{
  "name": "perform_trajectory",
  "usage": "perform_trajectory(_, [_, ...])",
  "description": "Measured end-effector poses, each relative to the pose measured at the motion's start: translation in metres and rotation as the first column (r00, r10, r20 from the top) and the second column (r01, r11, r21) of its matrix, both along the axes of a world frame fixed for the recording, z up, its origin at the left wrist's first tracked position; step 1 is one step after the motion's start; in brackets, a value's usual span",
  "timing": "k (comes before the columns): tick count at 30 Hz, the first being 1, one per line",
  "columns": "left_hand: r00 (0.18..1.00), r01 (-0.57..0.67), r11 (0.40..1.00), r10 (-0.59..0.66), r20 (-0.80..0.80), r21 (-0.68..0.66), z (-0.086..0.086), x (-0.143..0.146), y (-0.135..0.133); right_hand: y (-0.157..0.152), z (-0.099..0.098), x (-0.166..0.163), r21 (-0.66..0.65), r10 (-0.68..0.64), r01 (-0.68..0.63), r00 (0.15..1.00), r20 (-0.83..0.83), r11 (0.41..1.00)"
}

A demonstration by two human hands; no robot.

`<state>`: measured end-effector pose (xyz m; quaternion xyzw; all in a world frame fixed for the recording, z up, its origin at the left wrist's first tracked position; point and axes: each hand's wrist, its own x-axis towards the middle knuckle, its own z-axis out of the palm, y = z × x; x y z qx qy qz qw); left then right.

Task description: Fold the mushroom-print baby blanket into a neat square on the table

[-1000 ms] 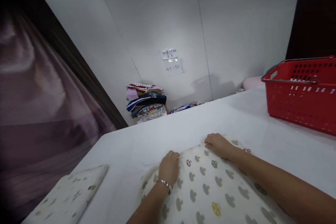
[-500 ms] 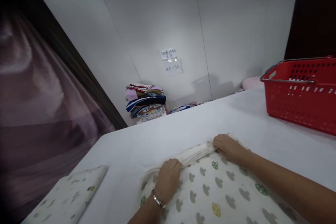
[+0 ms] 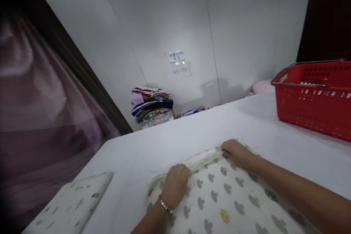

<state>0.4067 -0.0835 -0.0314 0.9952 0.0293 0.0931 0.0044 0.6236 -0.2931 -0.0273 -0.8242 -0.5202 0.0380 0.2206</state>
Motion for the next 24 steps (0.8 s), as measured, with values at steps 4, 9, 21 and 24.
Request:
perform_trajectory(4, [0.999, -0.044, 0.999, 0.045, 0.01, -0.032, 0.0, 0.01, 0.007, 0.009, 0.002, 0.006, -0.026, -0.032, 0.031, 0.999, -0.01, 0.999])
perform_trajectory(9, [0.974, -0.224, 0.95, 0.222, -0.038, -0.215, 0.002, 0.026, 0.014, 0.019, -0.004, 0.017, -0.033, -0.103, 0.1, 0.988, -0.114, 0.994])
perform_trajectory(21, [0.971, -0.231, 0.946, 0.24, 0.01, -0.227, 0.006, 0.021, 0.005, 0.017, -0.016, 0.003, 0.08, -0.107, 0.097, 0.986, 0.128, 0.992])
perform_trajectory(24, [0.991, -0.113, 0.974, 0.124, 0.044, -0.194, 0.002, 0.007, -0.006, 0.016, -0.019, -0.018, 0.065, 0.015, -0.027, 0.985, 0.173, 0.998])
